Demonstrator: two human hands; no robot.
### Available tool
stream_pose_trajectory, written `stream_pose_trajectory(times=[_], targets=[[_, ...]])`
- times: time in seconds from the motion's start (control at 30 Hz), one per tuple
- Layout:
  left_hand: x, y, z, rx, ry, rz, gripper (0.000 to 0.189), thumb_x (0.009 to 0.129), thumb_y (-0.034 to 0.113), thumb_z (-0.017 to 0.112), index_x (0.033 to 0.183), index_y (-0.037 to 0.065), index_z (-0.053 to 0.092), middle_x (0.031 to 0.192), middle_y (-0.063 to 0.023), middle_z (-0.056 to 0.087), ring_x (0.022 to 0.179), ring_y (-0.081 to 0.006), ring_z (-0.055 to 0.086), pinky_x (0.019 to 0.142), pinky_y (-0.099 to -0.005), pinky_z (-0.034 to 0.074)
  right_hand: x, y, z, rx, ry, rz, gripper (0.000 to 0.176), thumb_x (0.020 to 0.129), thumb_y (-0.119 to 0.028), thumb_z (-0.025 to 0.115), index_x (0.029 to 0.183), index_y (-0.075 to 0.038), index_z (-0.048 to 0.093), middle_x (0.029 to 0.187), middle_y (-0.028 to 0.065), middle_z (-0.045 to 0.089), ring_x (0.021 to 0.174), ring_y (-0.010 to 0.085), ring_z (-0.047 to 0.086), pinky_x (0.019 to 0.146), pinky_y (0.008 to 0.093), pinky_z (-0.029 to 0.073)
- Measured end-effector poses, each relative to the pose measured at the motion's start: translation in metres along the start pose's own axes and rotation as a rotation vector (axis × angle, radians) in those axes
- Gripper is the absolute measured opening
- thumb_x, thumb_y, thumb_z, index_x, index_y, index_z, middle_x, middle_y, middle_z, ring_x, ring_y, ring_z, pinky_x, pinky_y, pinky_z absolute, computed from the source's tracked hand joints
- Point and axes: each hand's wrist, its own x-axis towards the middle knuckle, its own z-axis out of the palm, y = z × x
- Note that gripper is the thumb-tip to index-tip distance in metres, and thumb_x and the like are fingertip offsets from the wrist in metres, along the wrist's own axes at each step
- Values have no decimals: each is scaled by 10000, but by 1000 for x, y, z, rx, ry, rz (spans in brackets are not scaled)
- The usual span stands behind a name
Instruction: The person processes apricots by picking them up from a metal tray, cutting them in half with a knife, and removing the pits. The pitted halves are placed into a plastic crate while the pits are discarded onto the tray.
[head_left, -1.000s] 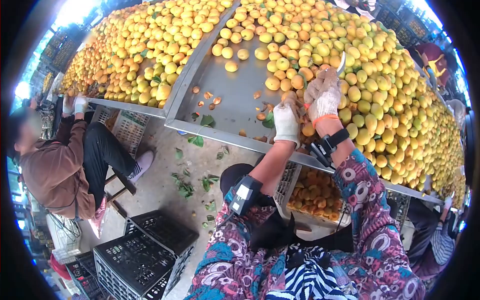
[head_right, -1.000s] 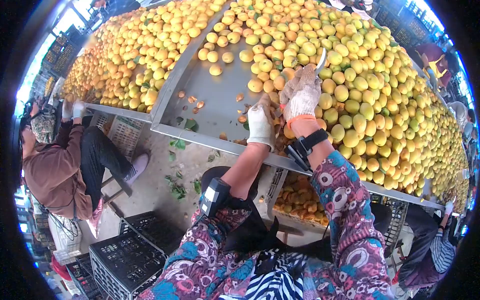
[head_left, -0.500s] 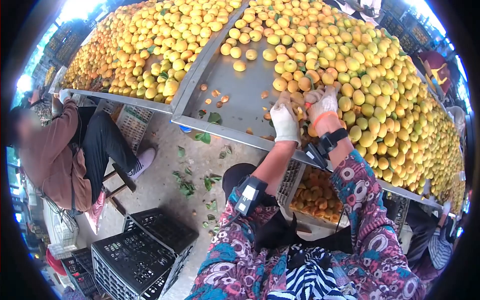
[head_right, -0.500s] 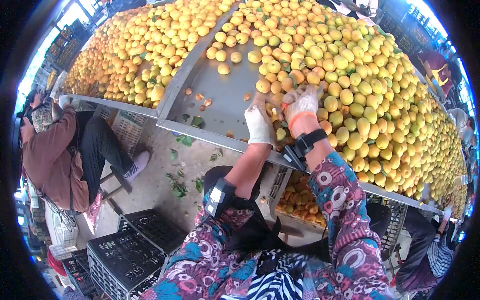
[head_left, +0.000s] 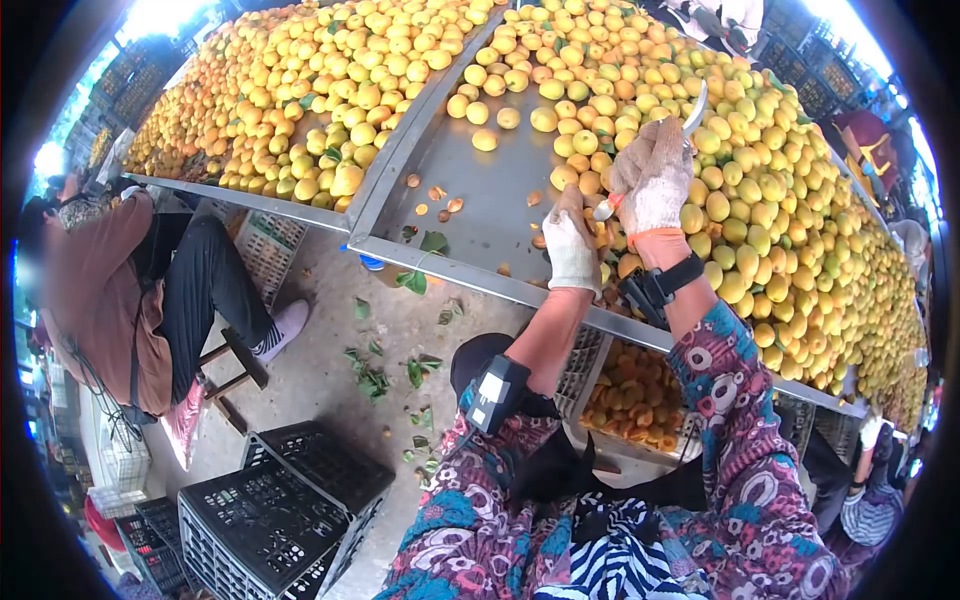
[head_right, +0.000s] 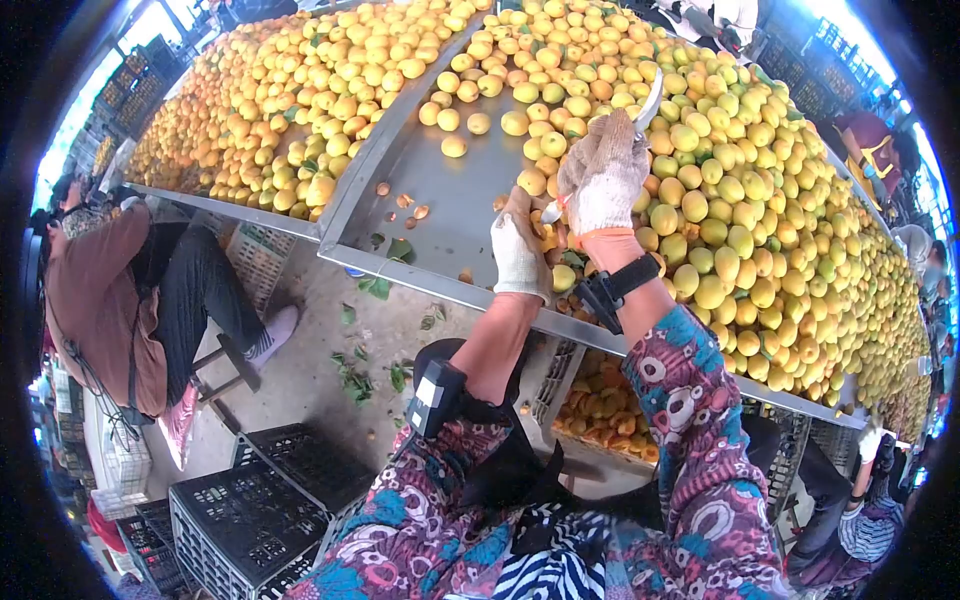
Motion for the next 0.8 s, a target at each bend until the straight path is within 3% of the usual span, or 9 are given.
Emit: stream_pose_trajectory(times=[0.07,0.2,0.3,0.37,0.4,0.53,0.63,0.73,0.8], targets=[[-6,1,-3,15,-52,-4,292,943,363,449,772,136,518,634,22,524,477,-62,480,390,-218,362,-4,3,-1,-39,-39,-70,238,939,-338,567,842,-130,503,478,-45,365,332,102,312,316,269,234],[-1,-10,0,-49,-27,81,262,933,390,459,801,178,536,628,48,531,456,-49,479,364,-208,326,-12,10,-9,-40,-147,-125,149,940,-271,581,941,-124,552,646,-29,516,480,100,482,400,239,369],[-9,0,1,-25,-6,-146,270,933,412,467,816,183,546,637,60,537,462,-42,473,365,-209,308,-18,13,-5,-100,-174,-198,137,949,-248,566,1001,-121,568,771,-13,571,604,98,550,489,215,432],[-14,5,3,22,-34,-112,241,923,389,476,799,191,537,633,63,530,473,-38,479,372,-200,304,-24,12,3,-229,-195,-297,164,961,-263,541,1034,-119,566,823,-2,588,662,98,567,537,205,450],[-16,7,1,22,-77,-88,230,921,376,474,799,192,538,632,64,529,473,-37,478,374,-197,302,-21,8,9,152,31,-18,204,976,-313,493,1006,-119,549,747,-12,558,573,107,538,466,224,426],[-11,1,-9,8,-133,-92,203,930,348,479,900,178,586,684,58,555,526,-31,508,378,-188,301,-2,13,-24,3,-362,21,222,940,-357,555,906,-138,545,658,-47,480,449,98,447,365,237,321],[-18,9,-8,-17,-188,-200,207,923,358,499,942,173,589,746,57,574,561,-38,529,388,-187,308,-1,15,-5,-69,-150,107,200,973,-301,458,897,-122,503,637,-2,468,433,150,440,374,270,356],[-15,3,-10,-44,-63,-279,226,916,385,519,970,176,586,790,61,583,567,-43,536,390,-190,313,1,25,-2,126,-269,279,222,980,-291,437,933,-95,530,694,-1,503,547,134,511,491,232,423],[-8,-15,-14,-34,23,-194,235,914,400,527,955,176,582,784,59,577,565,-46,533,389,-193,314,1,34,-10,-88,-418,224,199,970,-252,463,975,-81,565,767,3,555,612,113,542,542,216,443]])
